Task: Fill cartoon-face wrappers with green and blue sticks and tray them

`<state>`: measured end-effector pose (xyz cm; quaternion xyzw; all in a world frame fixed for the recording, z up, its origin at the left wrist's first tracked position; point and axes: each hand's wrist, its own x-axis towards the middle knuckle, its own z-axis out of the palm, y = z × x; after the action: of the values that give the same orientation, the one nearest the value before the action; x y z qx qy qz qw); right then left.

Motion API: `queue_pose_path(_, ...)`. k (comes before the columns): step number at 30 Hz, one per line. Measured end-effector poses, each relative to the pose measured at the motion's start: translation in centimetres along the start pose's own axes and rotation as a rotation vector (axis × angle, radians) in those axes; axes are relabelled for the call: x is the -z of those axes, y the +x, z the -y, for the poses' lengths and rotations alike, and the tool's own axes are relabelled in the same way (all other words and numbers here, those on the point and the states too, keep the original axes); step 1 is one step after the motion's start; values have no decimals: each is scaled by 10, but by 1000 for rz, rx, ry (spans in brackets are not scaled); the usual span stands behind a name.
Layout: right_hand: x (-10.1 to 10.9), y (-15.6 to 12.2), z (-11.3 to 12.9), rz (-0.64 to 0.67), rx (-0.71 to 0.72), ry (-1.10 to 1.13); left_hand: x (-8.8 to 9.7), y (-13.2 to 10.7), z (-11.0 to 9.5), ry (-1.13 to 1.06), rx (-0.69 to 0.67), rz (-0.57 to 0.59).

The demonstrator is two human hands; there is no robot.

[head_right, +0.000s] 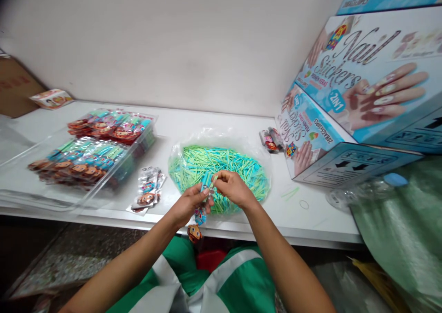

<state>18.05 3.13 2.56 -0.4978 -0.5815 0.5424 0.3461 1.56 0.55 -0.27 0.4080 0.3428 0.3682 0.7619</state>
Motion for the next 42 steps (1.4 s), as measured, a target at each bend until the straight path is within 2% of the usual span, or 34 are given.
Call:
queue_pose_path(17, -7, 0, -2, -122, 114, -327, -3, -3, 0, 70, 2, -25)
queue_pose_path(30, -9, -2, 3, -90, 157, -267, -1, -3, 1, 58, 9, -20)
queue_pose_path(38, -8, -2, 4, -162, 186, -346, -3, -4, 2, 39, 28, 3)
queue_pose_path(42, -7, -3, 4, -126, 189, -290, -4, -4, 1, -4, 29, 18)
